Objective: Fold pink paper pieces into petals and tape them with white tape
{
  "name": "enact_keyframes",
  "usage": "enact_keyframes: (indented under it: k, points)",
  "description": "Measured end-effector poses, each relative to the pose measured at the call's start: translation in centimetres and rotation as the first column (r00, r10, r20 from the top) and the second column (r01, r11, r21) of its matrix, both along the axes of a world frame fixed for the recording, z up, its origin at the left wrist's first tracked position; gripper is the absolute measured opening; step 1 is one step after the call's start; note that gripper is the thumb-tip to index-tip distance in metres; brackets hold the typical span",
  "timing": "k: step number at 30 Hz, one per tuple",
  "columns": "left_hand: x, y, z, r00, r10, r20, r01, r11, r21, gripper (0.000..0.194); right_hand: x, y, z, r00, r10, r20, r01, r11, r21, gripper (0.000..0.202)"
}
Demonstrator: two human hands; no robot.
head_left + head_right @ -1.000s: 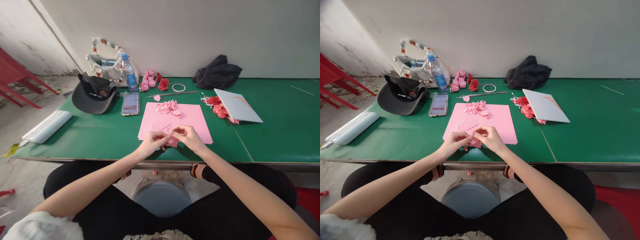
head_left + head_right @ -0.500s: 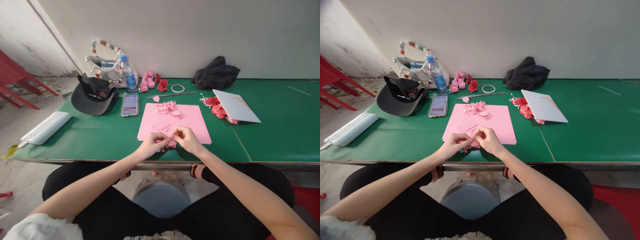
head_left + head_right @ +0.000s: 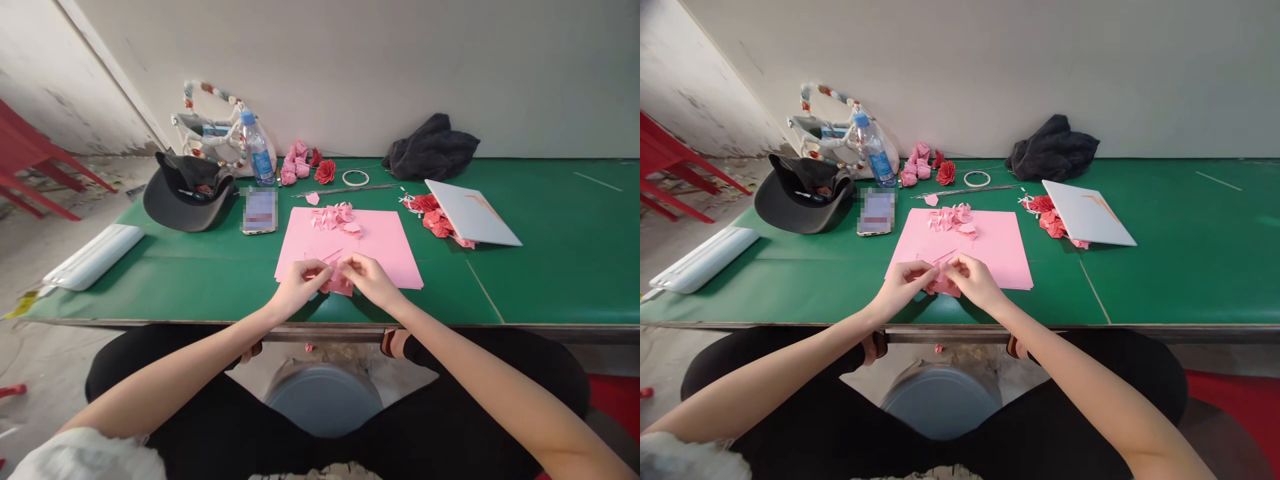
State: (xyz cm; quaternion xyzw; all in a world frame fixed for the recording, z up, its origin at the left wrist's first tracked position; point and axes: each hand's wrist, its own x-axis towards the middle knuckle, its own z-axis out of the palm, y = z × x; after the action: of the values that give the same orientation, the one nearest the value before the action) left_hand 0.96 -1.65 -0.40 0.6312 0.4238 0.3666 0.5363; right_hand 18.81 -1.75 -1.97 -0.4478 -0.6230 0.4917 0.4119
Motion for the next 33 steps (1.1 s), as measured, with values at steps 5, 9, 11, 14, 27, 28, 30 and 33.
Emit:
enact_keyframes:
  k: [5, 9, 11, 14, 27, 28, 30, 33]
  points:
    - [0.1, 0.0, 0.1, 0.999, 0.004, 0.047, -0.003, 1.000, -0.017, 0.028, -0.2, -0.5, 0.5, 0.997, 0.038, 0.062, -0.037, 0.999, -0.028, 0.036]
    - [0.3, -0.2, 0.1, 0.998, 0.023, 0.056, -0.023, 1.000, 0.004, 0.028, 0.0, -0.2, 0.8, 0.993, 0.089, -0.074, -0.096, 0.991, -0.094, 0.036]
    - [0.4, -0.3, 0.0, 0.997, 0.045, 0.065, -0.046, 0.999, 0.008, 0.029, 0.2, 0.1, 0.9, 0.989, 0.120, -0.089, -0.129, 0.986, -0.108, 0.036]
    - [0.4, -0.3, -0.1, 0.995, 0.057, 0.076, -0.058, 0.998, 0.009, 0.029, 0.6, 0.4, 1.1, 0.988, 0.155, -0.024, -0.156, 0.983, -0.091, 0.040]
    - [-0.6, 1.0, 0.6, 0.995, -0.065, -0.079, 0.061, 0.997, -0.055, 0.046, 3.5, 2.5, 1.6, 0.999, -0.045, 0.024, 0.048, 0.983, -0.179, 0.039]
    - [-0.7, 1.2, 0.9, 0.995, -0.043, -0.089, 0.040, 0.998, -0.043, 0.047, 3.9, 2.9, 1.5, 0.989, -0.146, 0.012, 0.145, 0.970, -0.193, 0.041]
    - [-1.2, 1.9, 1.1, 0.989, 0.012, -0.148, -0.009, 1.000, 0.020, 0.044, 4.5, 3.4, 1.4, 0.973, -0.222, 0.066, 0.231, 0.936, -0.267, 0.052]
    - [-2.0, 3.2, 0.5, 0.944, 0.110, -0.310, -0.022, 0.962, 0.274, 0.031, 4.5, 3.5, 1.5, 0.971, -0.172, 0.166, 0.220, 0.912, -0.347, 0.067]
